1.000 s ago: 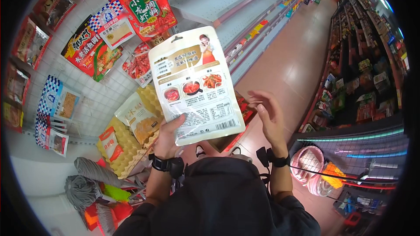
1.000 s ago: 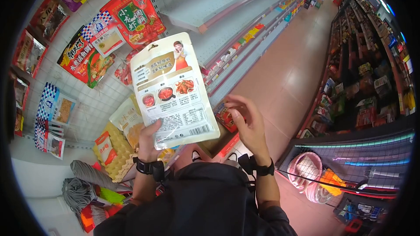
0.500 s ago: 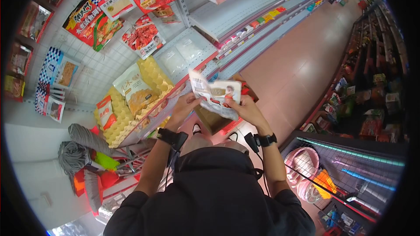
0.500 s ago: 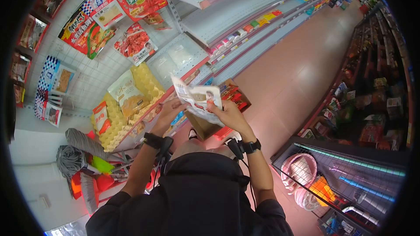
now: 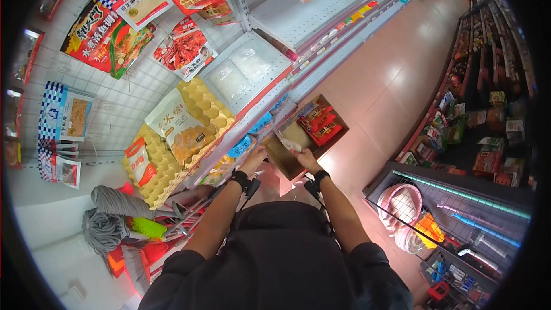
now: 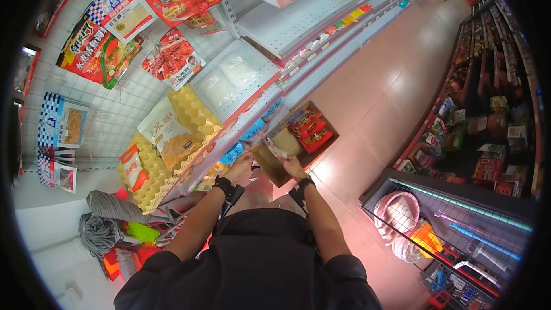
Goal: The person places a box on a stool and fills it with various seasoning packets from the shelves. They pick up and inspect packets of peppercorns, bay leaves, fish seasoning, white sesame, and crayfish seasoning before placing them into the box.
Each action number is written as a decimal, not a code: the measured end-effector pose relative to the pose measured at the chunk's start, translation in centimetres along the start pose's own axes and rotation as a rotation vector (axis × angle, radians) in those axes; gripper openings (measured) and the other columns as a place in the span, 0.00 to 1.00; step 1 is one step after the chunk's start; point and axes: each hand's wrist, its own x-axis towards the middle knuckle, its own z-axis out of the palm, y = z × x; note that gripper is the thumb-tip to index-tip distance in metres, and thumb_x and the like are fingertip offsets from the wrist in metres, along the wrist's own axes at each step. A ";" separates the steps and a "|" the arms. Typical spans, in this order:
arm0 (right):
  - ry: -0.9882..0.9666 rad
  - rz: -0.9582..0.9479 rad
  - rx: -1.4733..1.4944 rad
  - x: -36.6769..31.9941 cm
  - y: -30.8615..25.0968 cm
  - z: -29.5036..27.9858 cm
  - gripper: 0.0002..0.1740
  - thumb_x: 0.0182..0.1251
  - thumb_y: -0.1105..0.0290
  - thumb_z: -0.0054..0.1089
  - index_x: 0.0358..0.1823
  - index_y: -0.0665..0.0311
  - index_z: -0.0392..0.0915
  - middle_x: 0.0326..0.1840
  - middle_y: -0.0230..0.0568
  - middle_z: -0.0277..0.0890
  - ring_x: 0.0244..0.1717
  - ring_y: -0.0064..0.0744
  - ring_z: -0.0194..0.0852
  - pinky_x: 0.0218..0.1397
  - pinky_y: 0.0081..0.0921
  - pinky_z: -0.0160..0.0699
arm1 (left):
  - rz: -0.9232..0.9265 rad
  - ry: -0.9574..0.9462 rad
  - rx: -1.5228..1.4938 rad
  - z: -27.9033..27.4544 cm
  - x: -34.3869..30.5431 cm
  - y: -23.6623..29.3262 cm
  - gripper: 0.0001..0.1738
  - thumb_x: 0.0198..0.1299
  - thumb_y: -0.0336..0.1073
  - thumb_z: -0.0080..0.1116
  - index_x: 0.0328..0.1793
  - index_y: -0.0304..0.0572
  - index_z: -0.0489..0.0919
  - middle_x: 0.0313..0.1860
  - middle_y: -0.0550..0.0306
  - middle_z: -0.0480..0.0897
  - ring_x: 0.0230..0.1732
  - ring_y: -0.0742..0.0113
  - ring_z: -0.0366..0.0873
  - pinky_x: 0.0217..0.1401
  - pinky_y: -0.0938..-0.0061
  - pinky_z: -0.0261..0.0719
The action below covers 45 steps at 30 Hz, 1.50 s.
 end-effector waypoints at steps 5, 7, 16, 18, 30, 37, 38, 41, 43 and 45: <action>-0.018 -0.046 -0.466 -0.6 5.9 4.4 0.17 0.71 0.59 0.53 0.58 0.48 0.83 0.50 0.58 0.82 0.55 0.57 0.81 0.57 0.43 0.80 | 0.199 0.005 0.432 -2.5 1.9 -0.4 0.23 0.72 0.33 0.48 0.72 0.42 0.68 0.63 0.53 0.75 0.55 0.68 0.76 0.48 0.77 0.76; 0.011 -0.059 -0.484 -0.7 6.1 5.4 0.18 0.70 0.59 0.53 0.57 0.49 0.84 0.50 0.57 0.82 0.55 0.58 0.81 0.58 0.46 0.80 | 0.186 -0.029 0.419 -3.2 2.9 -1.0 0.26 0.68 0.32 0.49 0.72 0.39 0.68 0.64 0.44 0.75 0.61 0.57 0.74 0.59 0.70 0.73; 0.136 0.030 -0.474 1.2 3.6 8.1 0.23 0.65 0.58 0.55 0.57 0.59 0.82 0.49 0.62 0.81 0.53 0.61 0.81 0.60 0.49 0.78 | 0.169 -0.299 0.668 -3.5 6.3 -1.7 0.25 0.61 0.31 0.48 0.66 0.36 0.75 0.61 0.36 0.79 0.62 0.47 0.77 0.65 0.62 0.74; 0.115 0.064 -0.547 1.2 2.5 8.3 0.21 0.66 0.59 0.54 0.56 0.59 0.82 0.48 0.63 0.82 0.52 0.61 0.81 0.59 0.49 0.79 | 0.213 -0.357 0.669 -3.3 4.4 3.1 0.23 0.63 0.31 0.49 0.64 0.36 0.76 0.58 0.38 0.81 0.60 0.49 0.79 0.62 0.63 0.75; 0.158 -0.658 -0.301 6.8 -27.8 10.8 0.16 0.69 0.75 0.51 0.56 0.69 0.78 0.57 0.59 0.78 0.57 0.57 0.78 0.60 0.40 0.78 | 0.955 0.669 0.014 -14.2 -2.5 27.1 0.24 0.63 0.21 0.55 0.66 0.40 0.71 0.64 0.54 0.74 0.66 0.62 0.71 0.65 0.71 0.71; 0.331 -1.035 -0.118 13.5 -44.8 16.5 0.33 0.68 0.74 0.59 0.73 0.67 0.60 0.67 0.53 0.71 0.68 0.47 0.71 0.62 0.36 0.77 | 0.908 0.858 -0.211 -19.2 -1.0 30.6 0.27 0.64 0.23 0.58 0.69 0.38 0.66 0.66 0.50 0.68 0.66 0.60 0.70 0.68 0.66 0.73; 0.327 -1.047 -0.122 14.5 -45.5 16.6 0.33 0.68 0.74 0.59 0.73 0.67 0.60 0.67 0.53 0.71 0.68 0.47 0.71 0.62 0.36 0.77 | 0.896 0.885 -0.196 -19.0 -0.9 30.5 0.27 0.64 0.24 0.58 0.69 0.37 0.67 0.64 0.51 0.69 0.66 0.61 0.70 0.66 0.67 0.74; 0.270 -0.956 -0.181 16.4 -46.5 16.2 0.18 0.66 0.67 0.65 0.55 0.67 0.79 0.46 0.47 0.76 0.47 0.39 0.72 0.53 0.32 0.72 | 0.892 0.910 -0.182 -19.2 -0.7 30.1 0.21 0.65 0.27 0.61 0.63 0.37 0.71 0.57 0.52 0.73 0.61 0.64 0.73 0.60 0.71 0.78; 0.214 -0.948 -0.113 15.7 -46.1 15.8 0.15 0.67 0.66 0.66 0.51 0.66 0.81 0.42 0.44 0.75 0.45 0.36 0.70 0.51 0.32 0.71 | 0.896 0.913 -0.166 -19.6 -0.6 30.2 0.11 0.67 0.31 0.63 0.52 0.36 0.77 0.49 0.55 0.79 0.49 0.70 0.76 0.51 0.75 0.78; 0.228 -0.961 -0.092 14.4 -45.9 15.5 0.13 0.71 0.65 0.64 0.48 0.67 0.84 0.39 0.35 0.74 0.43 0.26 0.69 0.49 0.26 0.71 | 0.909 0.868 -0.190 -21.0 -0.9 30.2 0.09 0.67 0.31 0.63 0.48 0.36 0.78 0.44 0.58 0.80 0.45 0.73 0.76 0.47 0.76 0.76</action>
